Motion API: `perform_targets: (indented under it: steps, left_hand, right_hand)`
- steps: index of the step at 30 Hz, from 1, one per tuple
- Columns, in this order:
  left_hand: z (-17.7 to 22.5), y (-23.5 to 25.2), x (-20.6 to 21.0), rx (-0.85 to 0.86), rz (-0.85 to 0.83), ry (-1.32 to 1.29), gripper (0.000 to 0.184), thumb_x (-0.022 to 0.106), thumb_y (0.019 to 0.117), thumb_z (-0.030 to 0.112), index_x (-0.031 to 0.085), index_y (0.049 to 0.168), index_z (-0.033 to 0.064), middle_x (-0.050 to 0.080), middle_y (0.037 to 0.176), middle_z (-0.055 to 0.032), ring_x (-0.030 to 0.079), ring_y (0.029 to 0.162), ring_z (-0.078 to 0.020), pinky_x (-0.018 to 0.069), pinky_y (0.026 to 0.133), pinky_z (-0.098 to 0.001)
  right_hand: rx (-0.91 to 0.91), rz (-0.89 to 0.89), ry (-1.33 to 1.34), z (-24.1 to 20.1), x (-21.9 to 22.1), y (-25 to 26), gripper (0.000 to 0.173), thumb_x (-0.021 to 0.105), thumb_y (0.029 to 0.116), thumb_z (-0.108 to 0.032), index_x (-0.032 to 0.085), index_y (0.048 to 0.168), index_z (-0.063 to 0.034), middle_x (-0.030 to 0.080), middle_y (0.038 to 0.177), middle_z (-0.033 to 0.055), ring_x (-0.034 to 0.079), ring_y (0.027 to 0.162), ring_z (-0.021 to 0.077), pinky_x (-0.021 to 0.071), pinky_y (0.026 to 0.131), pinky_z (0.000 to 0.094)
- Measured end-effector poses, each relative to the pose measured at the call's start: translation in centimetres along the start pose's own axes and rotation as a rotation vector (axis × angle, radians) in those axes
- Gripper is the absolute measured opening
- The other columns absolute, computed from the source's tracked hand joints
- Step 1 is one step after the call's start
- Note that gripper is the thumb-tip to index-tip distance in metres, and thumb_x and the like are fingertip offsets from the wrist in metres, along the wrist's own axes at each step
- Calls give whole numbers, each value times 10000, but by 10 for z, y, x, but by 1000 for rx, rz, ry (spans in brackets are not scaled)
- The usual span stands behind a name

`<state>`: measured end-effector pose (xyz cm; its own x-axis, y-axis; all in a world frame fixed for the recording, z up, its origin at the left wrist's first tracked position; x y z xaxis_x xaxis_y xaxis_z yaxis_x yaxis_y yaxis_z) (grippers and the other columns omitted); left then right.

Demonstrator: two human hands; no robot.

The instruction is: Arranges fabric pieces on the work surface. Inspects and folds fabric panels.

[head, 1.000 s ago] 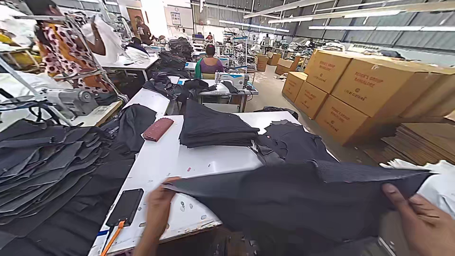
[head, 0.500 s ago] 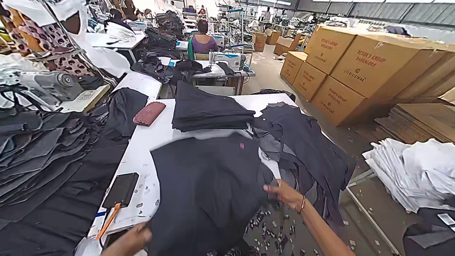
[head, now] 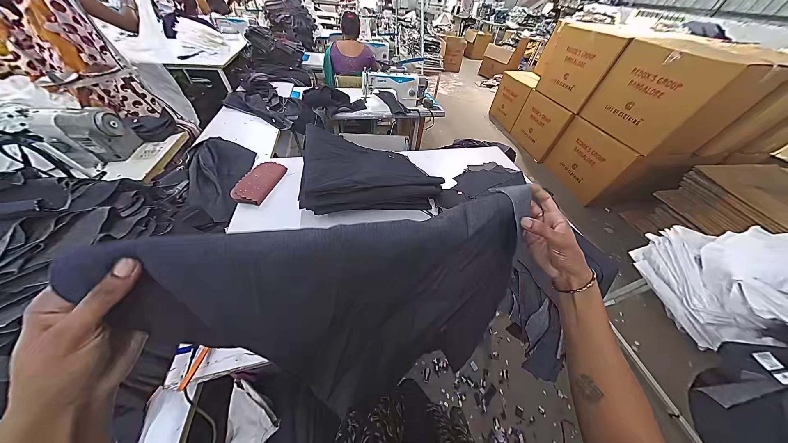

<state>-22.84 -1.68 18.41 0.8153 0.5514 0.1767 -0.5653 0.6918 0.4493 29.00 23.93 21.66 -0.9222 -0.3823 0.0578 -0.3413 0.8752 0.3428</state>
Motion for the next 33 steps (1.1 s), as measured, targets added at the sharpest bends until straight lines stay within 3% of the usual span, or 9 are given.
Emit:
perform_targets:
  steps: [2,6,12,15,21,23,25,30,33]
  left_hand:
    - [1,18,17,-1,40,162,275,649,995,322,604,1250,230,699,1086,127,683,975,4,589,871,-226]
    - [-9,64,34,-108,142,394,468,644,1004,230,457,1417,111,598,1205,29,622,972,32,539,876,-222]
    - [38,92,14,124,-71,158,303,563,1035,200,604,1326,276,662,1201,198,641,1037,61,545,900,-160]
    - [45,57,-7,55,-241,269,323,521,965,54,649,1245,155,664,1264,140,626,1104,50,525,943,-167]
    - [-68,-49,-34,-248,-518,750,323,597,962,119,721,1261,117,734,1231,-19,724,1025,-115,582,911,-337]
    - [-109,-74,-23,-260,-520,1021,350,655,934,-19,693,1281,-2,628,1328,-294,588,1238,-504,389,1019,-732]
    - [-132,-98,16,-189,-576,1079,566,794,838,72,619,1368,-27,465,1444,-403,410,1339,-637,277,1038,-824]
    - [-145,-171,137,-386,-1138,887,976,815,780,574,446,1551,103,285,1664,-171,219,1558,-335,69,1215,-685]
    - [-154,-198,143,-387,-932,860,627,762,863,411,664,1297,-30,609,1404,-219,468,1421,-385,134,1234,-626]
  right_hand:
    - [38,6,-246,8,10,16,722,683,904,-29,348,1533,-141,702,1089,9,686,874,53,591,806,251]
    - [122,129,-330,10,17,49,522,603,1022,-112,418,1507,-170,706,991,38,628,713,55,540,678,258]
    - [-210,-28,-438,-93,14,35,411,588,999,-68,602,1406,-119,663,1301,-48,658,1037,13,552,914,209]
    - [-194,-98,-760,-100,-15,-8,494,759,847,-180,668,1327,-105,683,1204,-23,664,983,28,583,857,237]
    - [86,-347,-962,-13,-46,-104,176,716,852,-278,817,954,-176,722,955,-21,647,804,19,550,702,213]
    - [239,-489,-1008,13,-22,-108,138,752,840,-174,816,952,-124,707,1025,80,662,905,163,555,783,351]
    - [315,-629,-1027,35,17,-93,127,757,886,-129,806,990,-74,674,1188,183,645,1094,321,536,924,502]
    - [-110,-489,-985,60,153,-28,196,627,989,-175,784,1058,-81,724,1206,110,691,1133,246,557,973,440]
    - [-406,-528,-669,76,253,-27,203,596,990,-79,783,1065,-58,720,1231,117,696,1135,227,569,966,379]
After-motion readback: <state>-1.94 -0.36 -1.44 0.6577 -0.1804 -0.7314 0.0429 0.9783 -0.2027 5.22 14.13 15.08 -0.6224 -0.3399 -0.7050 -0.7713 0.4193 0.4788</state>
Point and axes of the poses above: each hand's wrist, its own y-axis towards the middle knuckle, its own x-axis out of the palm, z = x × y, the point moved 2 cm from there along y, towards the middle knuckle
